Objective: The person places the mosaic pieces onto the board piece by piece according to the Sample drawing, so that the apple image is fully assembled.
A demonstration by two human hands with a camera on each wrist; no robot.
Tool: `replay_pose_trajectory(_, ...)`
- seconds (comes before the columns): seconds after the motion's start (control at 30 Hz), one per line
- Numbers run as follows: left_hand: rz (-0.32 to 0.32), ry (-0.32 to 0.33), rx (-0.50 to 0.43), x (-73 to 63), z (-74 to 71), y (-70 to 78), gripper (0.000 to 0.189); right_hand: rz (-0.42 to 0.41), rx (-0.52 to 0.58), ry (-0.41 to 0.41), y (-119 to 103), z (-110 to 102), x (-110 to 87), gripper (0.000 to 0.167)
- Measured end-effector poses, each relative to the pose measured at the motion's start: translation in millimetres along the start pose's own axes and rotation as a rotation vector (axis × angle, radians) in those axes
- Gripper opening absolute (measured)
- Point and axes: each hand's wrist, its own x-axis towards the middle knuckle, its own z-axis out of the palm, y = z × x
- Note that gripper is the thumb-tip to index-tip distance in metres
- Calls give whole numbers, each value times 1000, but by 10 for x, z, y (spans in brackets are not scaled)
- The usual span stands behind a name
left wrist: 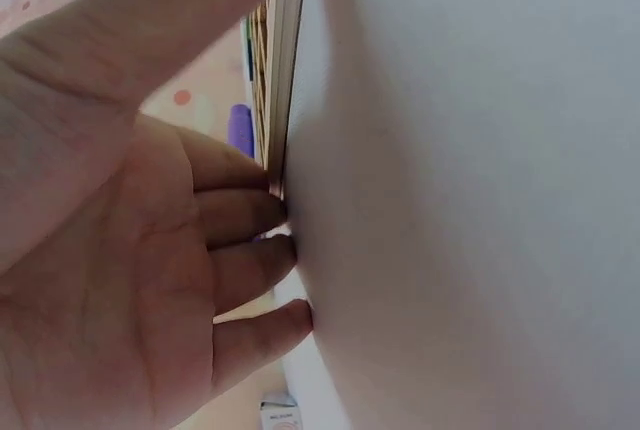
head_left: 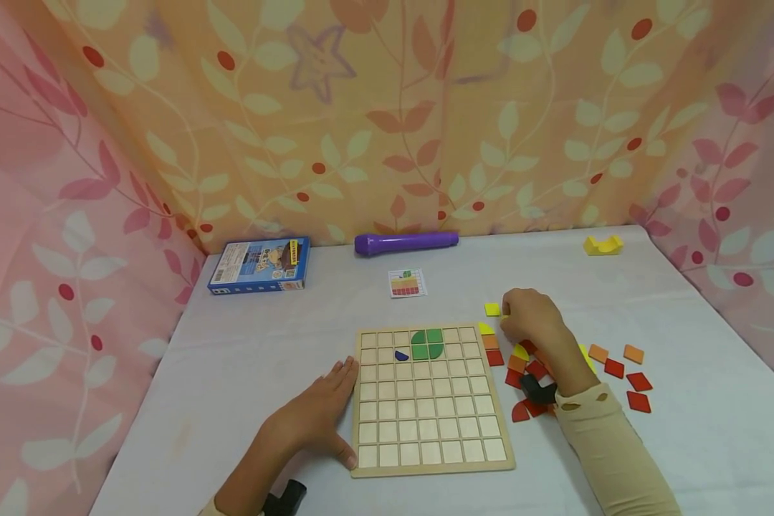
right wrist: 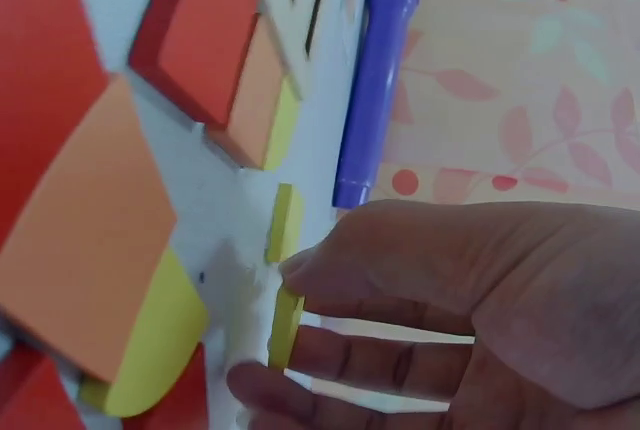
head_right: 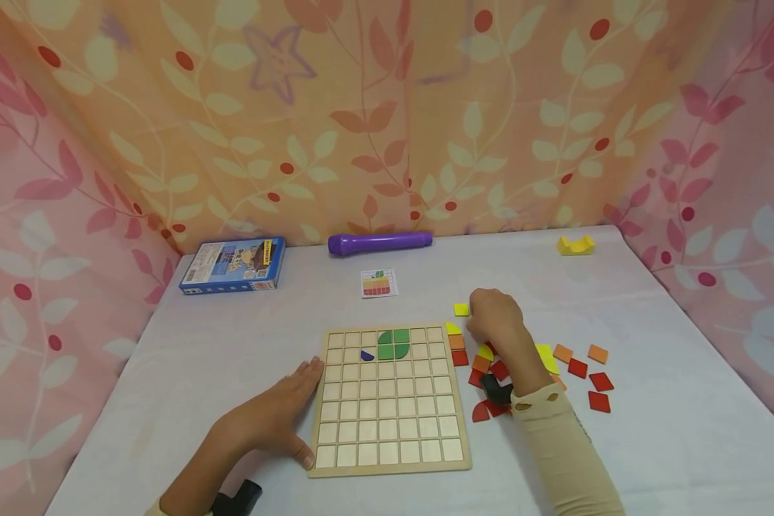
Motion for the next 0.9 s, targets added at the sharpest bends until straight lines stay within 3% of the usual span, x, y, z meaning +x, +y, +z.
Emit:
replay_pose_trajectory(0.2, -13, -12, -10, 0, -9, -22, 146, -55, 67, 23, -60, 14, 19, 23)
replay_pose_trajectory(0.4, 5, -13, -3, 3, -10, -37, 145, -265, 182, 78, -147, 84, 15, 21)
replay_pose_trajectory(0.53, 1, -12, -1, -11, -11, -44, 145, -368, 245, 89, -333, 161, -38, 18)
replay_pose_trajectory(0.9, 3, -7, 0, -3, -13, -29, 145, -678, 91, 96, -971, 397, -183, 6)
